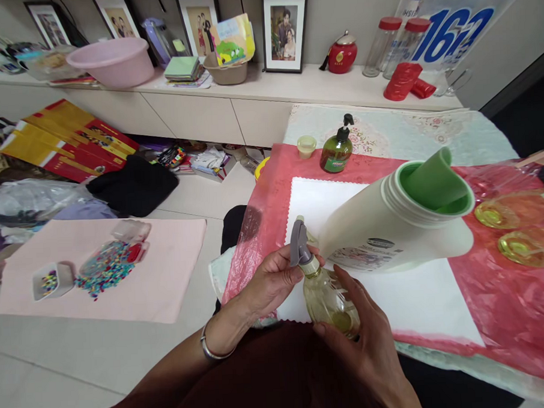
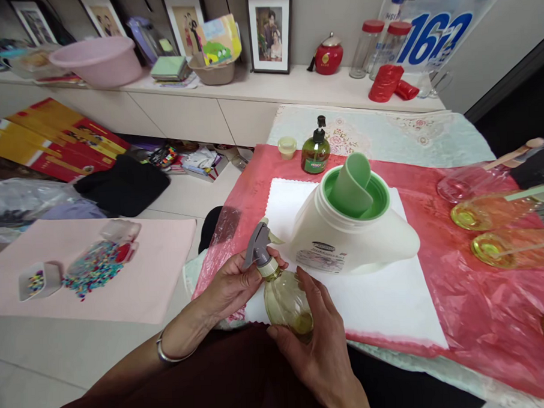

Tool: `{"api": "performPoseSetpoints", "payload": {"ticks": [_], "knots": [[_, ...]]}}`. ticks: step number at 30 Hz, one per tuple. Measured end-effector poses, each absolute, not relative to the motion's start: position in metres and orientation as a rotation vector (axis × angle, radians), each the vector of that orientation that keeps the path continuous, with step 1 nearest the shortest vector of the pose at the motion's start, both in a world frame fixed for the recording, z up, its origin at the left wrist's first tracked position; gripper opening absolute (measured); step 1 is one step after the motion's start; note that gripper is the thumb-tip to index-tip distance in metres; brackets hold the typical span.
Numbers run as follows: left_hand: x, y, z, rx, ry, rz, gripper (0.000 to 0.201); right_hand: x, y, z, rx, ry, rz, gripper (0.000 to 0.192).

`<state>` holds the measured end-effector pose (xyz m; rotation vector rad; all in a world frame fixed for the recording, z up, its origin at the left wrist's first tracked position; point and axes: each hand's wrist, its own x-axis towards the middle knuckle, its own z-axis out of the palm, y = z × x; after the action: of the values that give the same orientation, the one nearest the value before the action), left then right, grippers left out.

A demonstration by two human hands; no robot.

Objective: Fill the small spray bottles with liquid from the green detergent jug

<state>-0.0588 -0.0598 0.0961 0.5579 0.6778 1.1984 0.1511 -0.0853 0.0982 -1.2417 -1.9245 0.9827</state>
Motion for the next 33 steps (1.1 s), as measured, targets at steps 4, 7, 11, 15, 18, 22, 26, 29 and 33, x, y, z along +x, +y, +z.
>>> {"api": "performPoseSetpoints", "payload": {"ticks": [4, 7, 11, 15, 18, 22, 26, 29, 33], "knots": [[-0.058, -0.058, 0.094, 0.563, 0.651, 1.212, 0.043, 0.15, -0.087, 0.096, -1.232, -1.888, 0.935, 0.068], [-0.057, -0.058, 0.093, 0.557, 0.635, 1.216, 0.045, 0.148, -0.087, 0.094, -1.216, -1.877, 0.917, 0.067], [-0.057, -0.059, 0.096, 0.512, 0.63, 1.221, 0.043, 0.145, -0.087, 0.093, -1.217, -1.861, 0.914, 0.066], [-0.053, -0.059, 0.102, 0.48, 0.656, 1.25, 0.041, 0.142, -0.088, 0.09, -1.243, -1.851, 0.873, 0.066], [-0.05, -0.06, 0.104, 0.449, 0.716, 1.275, 0.043, 0.14, -0.089, 0.089, -1.246, -1.864, 0.842, 0.066], [-0.05, -0.06, 0.104, 0.385, 0.761, 1.255, 0.042, 0.139, -0.089, 0.088, -1.236, -1.85, 0.858, 0.066], [-0.053, -0.058, 0.106, 0.357, 0.719, 1.257, 0.044, 0.14, -0.09, 0.084, -1.212, -1.79, 1.005, 0.069], [-0.053, -0.055, 0.107, 0.392, 0.7, 1.289, 0.039, 0.141, -0.089, 0.081, -1.198, -1.723, 1.165, 0.071], [-0.053, -0.054, 0.106, 0.421, 0.69, 1.333, 0.037, 0.142, -0.086, 0.08, -1.204, -1.643, 1.248, 0.071]]}}
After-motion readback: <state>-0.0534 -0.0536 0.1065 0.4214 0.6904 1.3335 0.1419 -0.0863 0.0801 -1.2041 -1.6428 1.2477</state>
